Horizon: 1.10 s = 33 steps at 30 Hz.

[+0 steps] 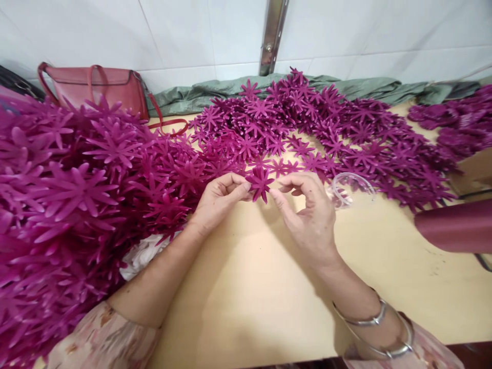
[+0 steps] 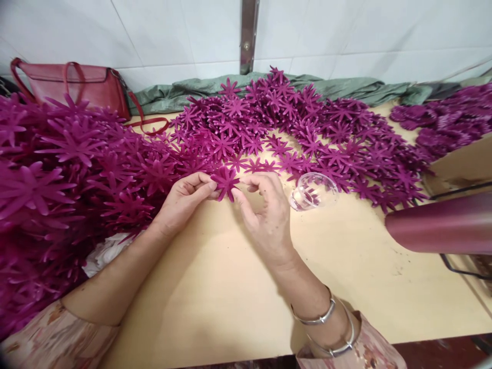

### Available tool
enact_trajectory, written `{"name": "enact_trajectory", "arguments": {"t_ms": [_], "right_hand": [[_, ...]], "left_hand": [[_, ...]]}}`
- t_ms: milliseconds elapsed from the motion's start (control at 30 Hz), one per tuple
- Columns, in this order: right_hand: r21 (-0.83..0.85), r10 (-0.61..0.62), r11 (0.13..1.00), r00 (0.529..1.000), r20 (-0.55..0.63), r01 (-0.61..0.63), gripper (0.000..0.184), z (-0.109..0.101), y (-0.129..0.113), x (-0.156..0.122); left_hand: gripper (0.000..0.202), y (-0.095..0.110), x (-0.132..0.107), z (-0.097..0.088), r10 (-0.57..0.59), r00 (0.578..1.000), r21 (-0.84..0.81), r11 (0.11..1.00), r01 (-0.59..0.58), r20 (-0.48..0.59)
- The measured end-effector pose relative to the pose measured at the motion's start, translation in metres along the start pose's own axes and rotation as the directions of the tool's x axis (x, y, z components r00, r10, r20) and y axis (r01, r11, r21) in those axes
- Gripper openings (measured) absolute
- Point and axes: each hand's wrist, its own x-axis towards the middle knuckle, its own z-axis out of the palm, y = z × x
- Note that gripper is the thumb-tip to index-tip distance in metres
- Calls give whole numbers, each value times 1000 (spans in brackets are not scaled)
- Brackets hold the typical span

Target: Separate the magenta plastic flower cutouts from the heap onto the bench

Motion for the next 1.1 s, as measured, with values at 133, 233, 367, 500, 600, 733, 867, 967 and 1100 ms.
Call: {"name": "enact_trajectory", "arguments": {"t_ms": [133,233,367,500,600,733,867,967,1100], "right_hand": [[-5,-23,1000,999,36,23,4,4,-2,-4],[8,-5,1000,998,56,5,13,5,-2,-6],[44,-50,998,995,85,47,16,5,-1,-7],[41,-81,996,991,103,77,17,6,-2,-7],[50,-19,999,997,77,16,15,4,-2,-6],[233,232,942,971,59,-240,10,2,4,-4],[496,407,780,911,61,-382,13,5,12,-3],[662,498,590,854,152,-462,17,8,12,-2],[786,581,269,745,328,-556,22,8,3,3]], "left_hand": [[34,2,-3,1,-5,990,16,1000,3,143],[33,4,-3,1,-14,978,22,1000,10,208],[33,4,-3,2,11,979,38,999,-19,204],[27,3,-3,0,34,986,100,994,-50,164],[24,2,-1,0,62,992,82,994,-72,113],[23,-2,1,-1,64,998,-59,996,-65,-26],[26,-7,4,-2,25,989,-168,985,-49,-144],[31,-9,5,-2,44,989,-161,985,-66,-138],[34,-11,5,-2,107,990,-134,984,-119,-94]]}}
